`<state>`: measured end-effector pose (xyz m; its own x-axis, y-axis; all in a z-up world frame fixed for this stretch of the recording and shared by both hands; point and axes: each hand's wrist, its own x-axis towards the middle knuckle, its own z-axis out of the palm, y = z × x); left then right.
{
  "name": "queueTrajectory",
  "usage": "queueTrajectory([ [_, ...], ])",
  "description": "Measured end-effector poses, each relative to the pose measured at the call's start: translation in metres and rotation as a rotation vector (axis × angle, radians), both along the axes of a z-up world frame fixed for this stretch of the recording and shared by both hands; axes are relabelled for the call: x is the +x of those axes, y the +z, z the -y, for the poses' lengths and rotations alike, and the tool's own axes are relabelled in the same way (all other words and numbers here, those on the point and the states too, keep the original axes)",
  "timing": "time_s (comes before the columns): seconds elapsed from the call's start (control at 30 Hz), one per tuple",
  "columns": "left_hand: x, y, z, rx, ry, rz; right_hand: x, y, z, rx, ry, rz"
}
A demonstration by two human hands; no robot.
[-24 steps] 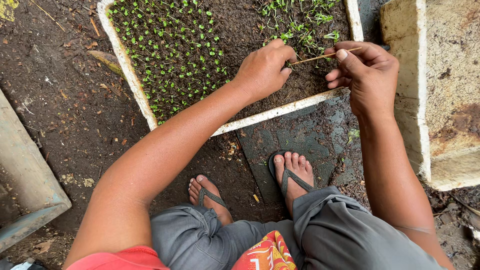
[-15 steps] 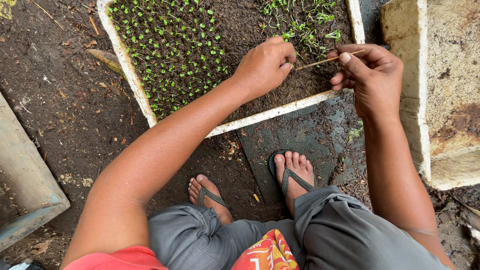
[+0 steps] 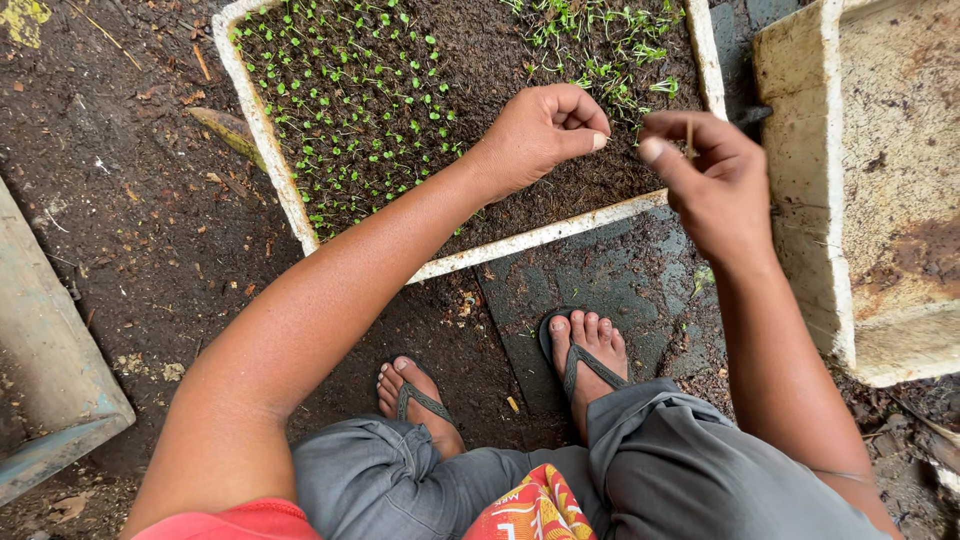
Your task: The person uses a small wooden stick to lift seedlings and transplant them into soil in a white styrofoam tray, handling the delicate plants one at a time and pressing the soil around them.
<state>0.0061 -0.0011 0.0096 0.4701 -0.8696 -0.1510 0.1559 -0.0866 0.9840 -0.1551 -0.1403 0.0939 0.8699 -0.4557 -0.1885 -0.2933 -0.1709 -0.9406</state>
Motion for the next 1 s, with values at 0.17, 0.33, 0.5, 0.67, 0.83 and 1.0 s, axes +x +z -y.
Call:
queueTrajectory([
  [0.17, -0.004, 0.004, 0.002, -0.012, -0.007, -0.04, 0.003, -0.022, -0.005, 0.018, -0.021, 0.003],
  [0.33, 0.001, 0.015, -0.002, 0.046, -0.033, -0.133, 0.002, -0.029, -0.004, 0.158, -0.094, 0.012],
  [0.5, 0.005, 0.029, -0.006, 0.11, -0.087, 0.206, 0.002, -0.033, -0.004, 0.03, -0.085, 0.022],
  [0.67, 0.001, 0.029, -0.003, 0.108, -0.065, 0.328, 0.005, -0.032, -0.012, 0.001, -0.06, 0.052],
  [0.83, 0.007, 0.028, -0.016, 0.068, -0.026, 0.472, 0.01, -0.027, -0.024, 0.01, -0.021, 0.052],
  [1.0, 0.025, 0.033, -0.051, 0.144, -0.073, 0.533, 0.011, -0.028, -0.032, 0.213, -0.163, 0.11],
])
